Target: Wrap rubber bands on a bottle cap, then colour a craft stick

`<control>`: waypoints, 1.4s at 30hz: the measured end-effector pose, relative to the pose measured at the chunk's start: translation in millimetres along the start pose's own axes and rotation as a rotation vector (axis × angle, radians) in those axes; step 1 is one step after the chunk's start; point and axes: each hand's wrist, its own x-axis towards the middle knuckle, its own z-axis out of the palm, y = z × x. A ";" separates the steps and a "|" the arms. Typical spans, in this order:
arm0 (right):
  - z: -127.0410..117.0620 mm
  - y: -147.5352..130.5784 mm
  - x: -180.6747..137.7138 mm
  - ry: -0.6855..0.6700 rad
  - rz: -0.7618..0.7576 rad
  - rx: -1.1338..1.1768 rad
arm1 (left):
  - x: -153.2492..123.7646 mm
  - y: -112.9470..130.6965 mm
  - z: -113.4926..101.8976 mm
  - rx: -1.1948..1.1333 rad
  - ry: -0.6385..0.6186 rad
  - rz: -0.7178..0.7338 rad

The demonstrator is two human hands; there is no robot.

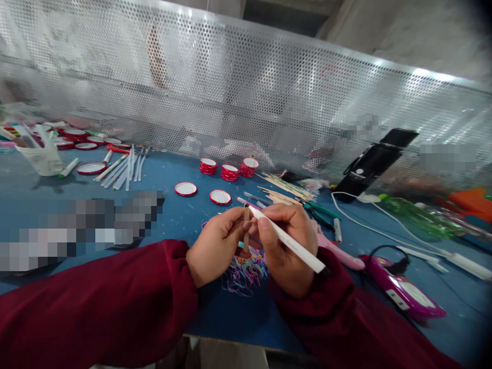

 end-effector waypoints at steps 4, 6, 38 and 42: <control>-0.2 -1.0 0.2 -0.010 -0.006 -0.005 | -0.4 0.1 0.0 0.011 0.007 -0.001; -0.4 -2.0 0.5 -0.010 -0.010 -0.012 | -0.4 -0.1 -0.1 0.015 0.015 -0.005; 0.7 -0.3 -4.8 -0.023 0.104 0.053 | 0.5 3.8 1.2 -0.139 0.040 -0.048; 1.0 -3.1 -2.4 -0.035 0.052 0.036 | 0.1 4.2 1.2 -0.156 0.050 -0.041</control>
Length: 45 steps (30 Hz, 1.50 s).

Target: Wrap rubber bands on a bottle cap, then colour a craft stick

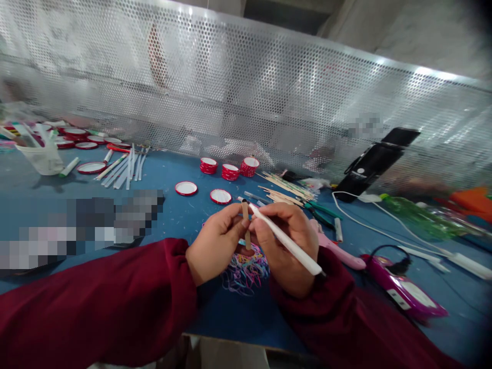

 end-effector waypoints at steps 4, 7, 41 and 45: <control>0.5 -0.9 1.3 0.017 -0.006 0.018 | 0.0 -0.3 0.3 0.023 0.003 -0.011; 0.2 1.5 0.6 0.047 0.026 0.004 | 0.2 -1.6 0.1 0.041 0.005 -0.014; -1.6 4.1 1.2 0.011 -0.042 -0.033 | -0.1 -4.3 -0.7 0.118 -0.017 0.012; -1.2 4.5 2.5 0.004 -0.035 -0.032 | -0.1 -5.2 -1.2 0.126 -0.024 0.017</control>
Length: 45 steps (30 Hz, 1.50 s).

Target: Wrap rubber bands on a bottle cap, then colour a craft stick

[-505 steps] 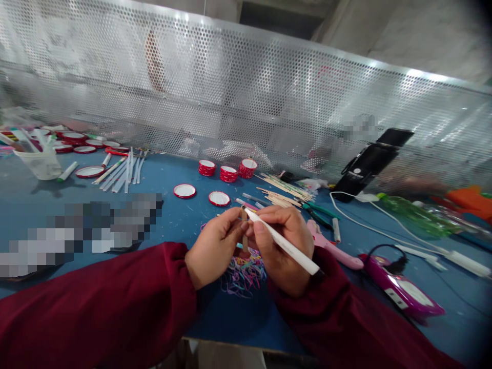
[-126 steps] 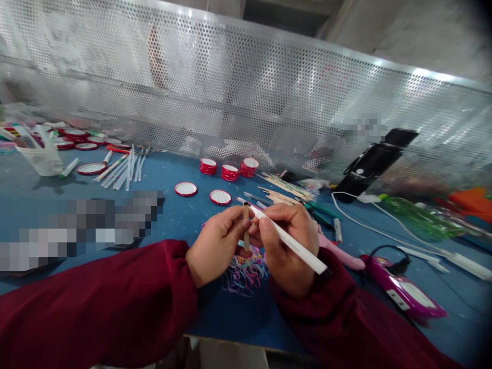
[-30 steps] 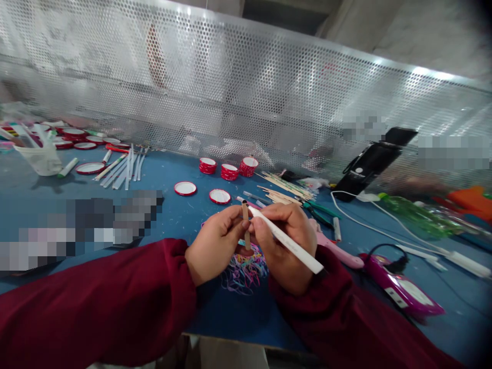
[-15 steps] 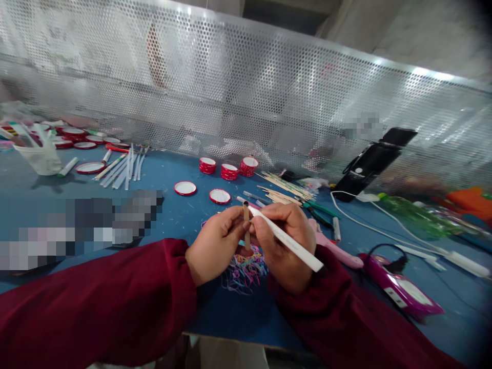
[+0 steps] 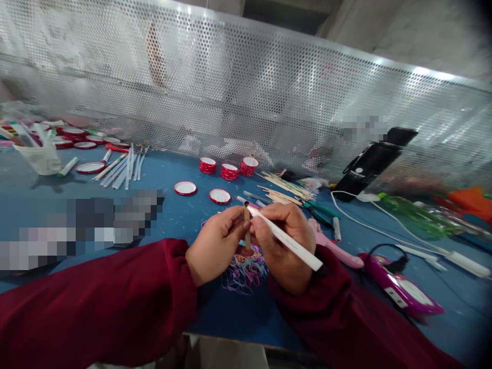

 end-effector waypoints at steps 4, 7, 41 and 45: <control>0.6 -0.1 1.3 0.011 -0.017 -0.019 | -0.4 1.0 0.2 -0.010 0.007 0.003; 1.1 -0.6 1.5 0.028 -0.027 -0.038 | -0.3 2.4 0.6 -0.033 0.014 0.003; 1.5 -1.6 0.3 0.045 0.038 -0.041 | 0.0 4.9 1.6 -0.058 0.012 -0.014; 2.0 -1.7 0.1 0.048 0.037 -0.036 | 0.0 4.4 1.6 -0.044 0.010 -0.018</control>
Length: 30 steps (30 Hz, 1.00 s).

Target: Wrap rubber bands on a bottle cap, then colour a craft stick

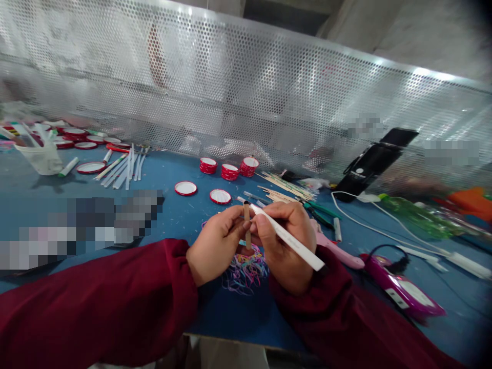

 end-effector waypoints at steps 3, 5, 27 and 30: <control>0.3 0.7 0.3 0.007 -0.002 0.004 | 0.0 -0.3 -0.2 0.005 -0.005 0.003; 0.6 1.4 0.2 0.009 0.005 0.011 | -0.2 -0.4 -0.2 0.008 -0.006 0.007; 0.2 3.6 -0.8 -0.042 0.017 0.072 | 0.5 -4.1 -2.5 0.074 -0.021 0.032; 0.4 2.9 -0.4 -0.044 0.018 0.082 | 0.6 -3.6 -2.5 0.075 -0.020 0.033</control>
